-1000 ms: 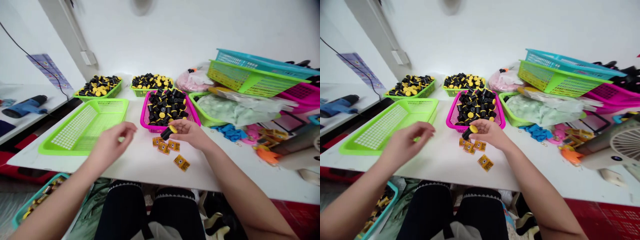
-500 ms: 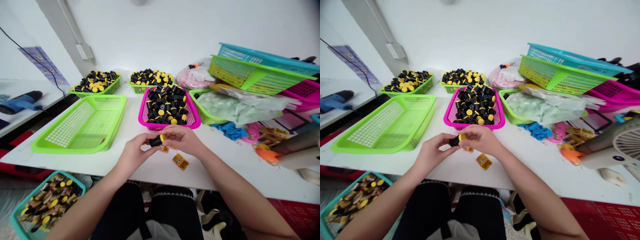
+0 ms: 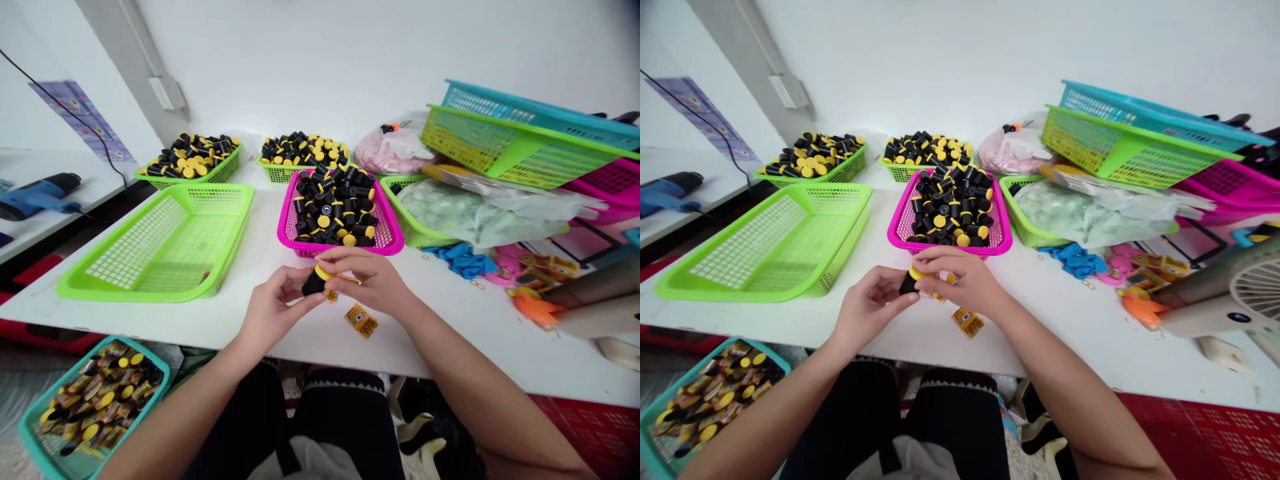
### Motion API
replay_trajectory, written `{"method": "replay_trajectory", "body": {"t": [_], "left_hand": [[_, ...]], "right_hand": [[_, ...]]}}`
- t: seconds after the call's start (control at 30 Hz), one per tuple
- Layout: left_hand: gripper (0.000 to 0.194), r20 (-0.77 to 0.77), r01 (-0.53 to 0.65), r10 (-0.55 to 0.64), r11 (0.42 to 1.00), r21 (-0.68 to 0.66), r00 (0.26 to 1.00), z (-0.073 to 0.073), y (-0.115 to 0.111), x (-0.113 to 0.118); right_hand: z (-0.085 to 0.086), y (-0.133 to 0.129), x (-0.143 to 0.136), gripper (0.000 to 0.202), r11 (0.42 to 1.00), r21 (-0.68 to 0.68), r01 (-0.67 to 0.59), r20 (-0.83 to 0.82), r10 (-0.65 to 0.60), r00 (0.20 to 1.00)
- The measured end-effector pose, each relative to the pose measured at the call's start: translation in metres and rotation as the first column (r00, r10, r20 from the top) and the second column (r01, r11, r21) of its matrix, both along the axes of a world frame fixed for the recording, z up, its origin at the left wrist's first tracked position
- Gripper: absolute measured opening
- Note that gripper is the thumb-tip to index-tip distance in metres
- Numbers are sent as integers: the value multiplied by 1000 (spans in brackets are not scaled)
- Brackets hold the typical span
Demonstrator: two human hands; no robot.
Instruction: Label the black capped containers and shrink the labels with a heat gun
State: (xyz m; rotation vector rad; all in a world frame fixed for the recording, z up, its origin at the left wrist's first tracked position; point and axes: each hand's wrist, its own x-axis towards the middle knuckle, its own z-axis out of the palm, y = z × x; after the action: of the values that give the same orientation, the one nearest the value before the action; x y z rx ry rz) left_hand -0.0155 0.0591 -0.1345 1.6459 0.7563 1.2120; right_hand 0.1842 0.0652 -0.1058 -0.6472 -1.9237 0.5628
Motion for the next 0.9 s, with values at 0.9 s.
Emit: {"method": "replay_trajectory", "body": {"t": [0.9], "left_hand": [[76, 131, 8, -5, 1000, -26, 991, 1, -6, 18]], "right_hand": [[-4, 4, 4, 17, 979, -203, -8, -39, 0, 999]]}}
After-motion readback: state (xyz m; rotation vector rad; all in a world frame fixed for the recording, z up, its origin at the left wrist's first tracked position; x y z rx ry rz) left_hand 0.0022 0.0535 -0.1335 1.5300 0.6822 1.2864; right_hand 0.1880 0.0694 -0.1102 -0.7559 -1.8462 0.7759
